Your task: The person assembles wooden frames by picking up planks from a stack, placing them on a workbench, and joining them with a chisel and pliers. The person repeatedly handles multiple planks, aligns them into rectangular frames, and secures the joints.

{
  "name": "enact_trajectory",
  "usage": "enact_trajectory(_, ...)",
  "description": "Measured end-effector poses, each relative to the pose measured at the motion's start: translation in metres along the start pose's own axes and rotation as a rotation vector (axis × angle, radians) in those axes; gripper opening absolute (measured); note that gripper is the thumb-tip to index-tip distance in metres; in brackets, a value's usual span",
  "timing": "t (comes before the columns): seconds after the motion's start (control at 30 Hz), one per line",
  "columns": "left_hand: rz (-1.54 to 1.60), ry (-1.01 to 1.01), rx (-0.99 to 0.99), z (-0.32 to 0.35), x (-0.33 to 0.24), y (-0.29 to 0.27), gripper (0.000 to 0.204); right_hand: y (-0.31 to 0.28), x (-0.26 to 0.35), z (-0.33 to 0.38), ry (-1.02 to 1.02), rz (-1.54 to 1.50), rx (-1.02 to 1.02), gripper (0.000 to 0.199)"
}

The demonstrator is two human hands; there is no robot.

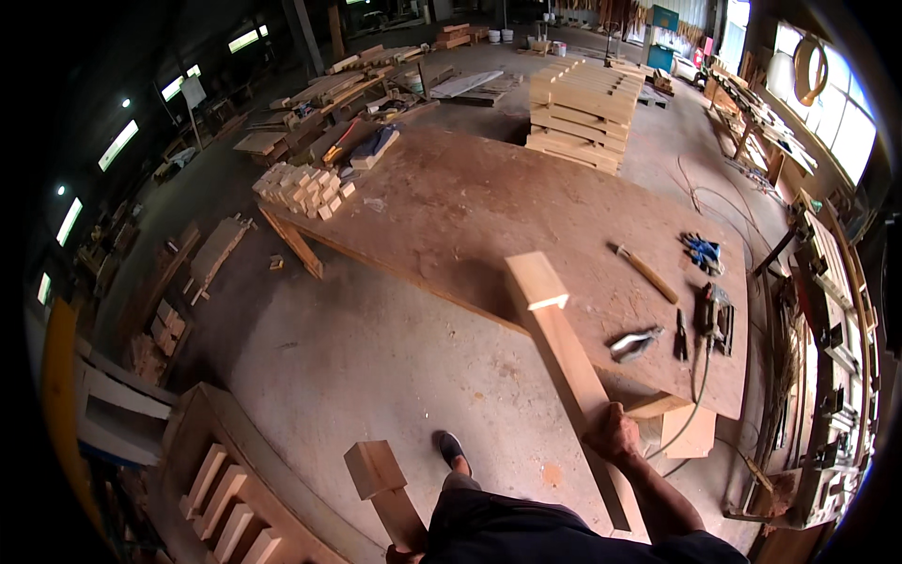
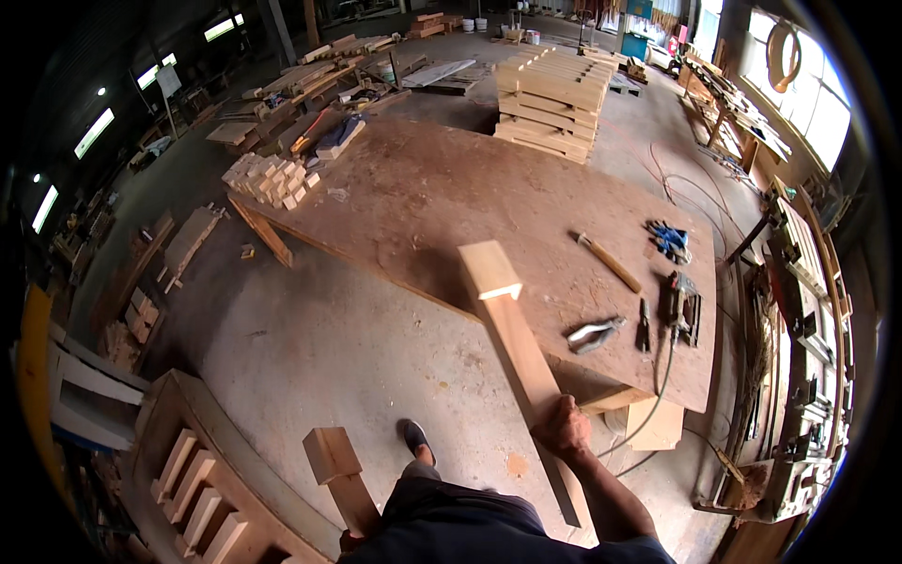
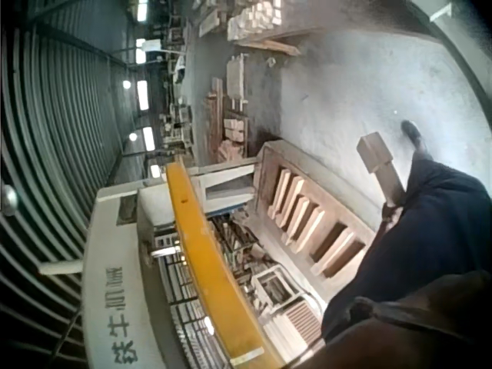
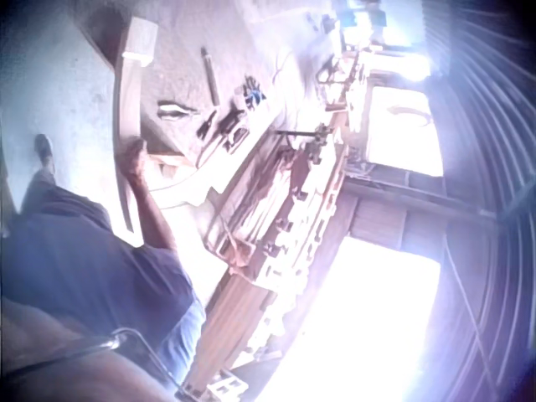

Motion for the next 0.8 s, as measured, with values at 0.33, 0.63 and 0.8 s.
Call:
enact_trajectory(0.33, 0.028, 0.111, -0.161, -0.126, -0.145, -0.148, 0.076, 0.005, 0.126, -0.105, 0.295, 0.009, 0.015, 0.072)
enact_trajectory(0.63, -0.135, 0.427, -0.151, -0.203, -0.366, -0.223, 0.085, 0.011, 0.158, -0.208, 0.392, 0.001, 0.038, 0.079)
enact_trajectory(0.8, -0.111, 0.479, -0.1, -0.217, -0.491, -0.236, 0.079, 0.015, 0.176, -0.314, 0.33, -0.052, -0.092, 0.093)
Point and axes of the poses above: each hand's wrist, its own z-axis away from the middle knuckle, its own y-axis out of the palm, x = y × z, the point moved 1 cm from there along -z, towards the middle knuckle, and after that the axes turned 9 degrees about z, right-handed, at the moved point
